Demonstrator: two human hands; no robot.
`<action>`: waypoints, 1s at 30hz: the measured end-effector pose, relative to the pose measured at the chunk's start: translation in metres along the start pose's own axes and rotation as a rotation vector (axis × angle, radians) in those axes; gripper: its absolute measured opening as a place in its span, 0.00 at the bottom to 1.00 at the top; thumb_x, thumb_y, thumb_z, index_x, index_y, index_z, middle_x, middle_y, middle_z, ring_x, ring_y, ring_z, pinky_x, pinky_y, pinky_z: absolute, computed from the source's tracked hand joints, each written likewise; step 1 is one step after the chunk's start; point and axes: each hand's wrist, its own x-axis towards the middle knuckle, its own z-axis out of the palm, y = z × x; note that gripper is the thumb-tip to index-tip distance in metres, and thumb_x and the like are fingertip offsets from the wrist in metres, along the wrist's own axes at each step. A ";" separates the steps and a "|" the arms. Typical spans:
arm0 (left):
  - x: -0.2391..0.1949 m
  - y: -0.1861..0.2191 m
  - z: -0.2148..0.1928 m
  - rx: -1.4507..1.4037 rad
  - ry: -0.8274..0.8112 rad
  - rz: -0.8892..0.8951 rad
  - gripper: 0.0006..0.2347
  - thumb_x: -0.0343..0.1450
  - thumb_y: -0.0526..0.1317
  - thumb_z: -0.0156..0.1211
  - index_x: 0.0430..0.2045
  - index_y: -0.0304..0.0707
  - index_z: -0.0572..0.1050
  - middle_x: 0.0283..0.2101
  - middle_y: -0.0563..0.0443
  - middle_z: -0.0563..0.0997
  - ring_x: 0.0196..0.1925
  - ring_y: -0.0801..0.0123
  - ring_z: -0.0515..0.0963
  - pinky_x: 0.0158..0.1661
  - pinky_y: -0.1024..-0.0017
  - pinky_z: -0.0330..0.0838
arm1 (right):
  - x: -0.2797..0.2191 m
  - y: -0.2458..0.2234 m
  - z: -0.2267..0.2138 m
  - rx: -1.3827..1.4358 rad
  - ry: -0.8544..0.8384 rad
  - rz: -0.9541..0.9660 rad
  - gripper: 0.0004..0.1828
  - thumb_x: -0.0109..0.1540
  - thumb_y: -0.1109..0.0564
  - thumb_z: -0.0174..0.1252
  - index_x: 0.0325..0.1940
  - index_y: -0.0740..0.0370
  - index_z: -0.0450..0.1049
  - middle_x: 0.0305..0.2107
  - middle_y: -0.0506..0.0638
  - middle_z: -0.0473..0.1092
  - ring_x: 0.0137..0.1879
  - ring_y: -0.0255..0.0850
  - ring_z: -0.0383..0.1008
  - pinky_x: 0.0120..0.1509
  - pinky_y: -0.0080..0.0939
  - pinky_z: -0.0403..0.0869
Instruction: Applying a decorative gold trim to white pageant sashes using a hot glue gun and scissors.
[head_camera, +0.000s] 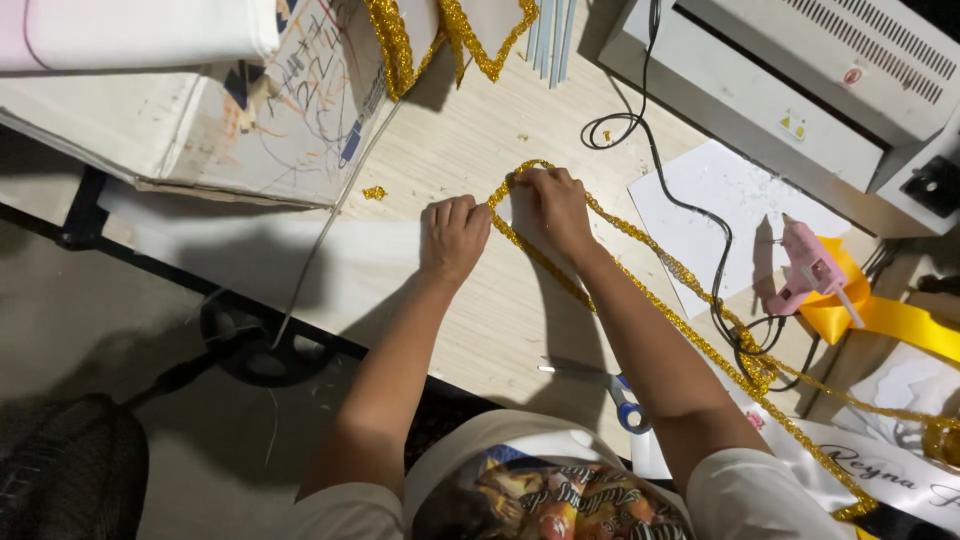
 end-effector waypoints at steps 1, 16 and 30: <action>0.000 -0.001 0.001 0.000 0.001 0.002 0.06 0.71 0.40 0.69 0.34 0.47 0.75 0.41 0.56 0.73 0.45 0.65 0.73 0.48 0.63 0.67 | 0.002 0.008 0.004 -0.001 0.002 0.000 0.18 0.58 0.67 0.60 0.52 0.57 0.77 0.43 0.52 0.77 0.50 0.52 0.75 0.54 0.53 0.73; -0.004 -0.001 0.008 -0.005 0.016 -0.003 0.08 0.70 0.40 0.70 0.33 0.47 0.74 0.40 0.56 0.73 0.44 0.65 0.73 0.45 0.62 0.67 | 0.012 0.011 -0.005 0.046 -0.045 0.084 0.14 0.61 0.66 0.57 0.50 0.57 0.75 0.39 0.52 0.77 0.45 0.48 0.72 0.50 0.50 0.73; -0.005 -0.005 0.010 0.016 -0.005 -0.010 0.08 0.71 0.40 0.70 0.32 0.49 0.73 0.40 0.58 0.72 0.43 0.67 0.72 0.46 0.64 0.66 | 0.009 -0.009 0.006 0.184 -0.012 0.113 0.07 0.67 0.64 0.57 0.49 0.61 0.75 0.39 0.55 0.76 0.48 0.50 0.72 0.54 0.48 0.72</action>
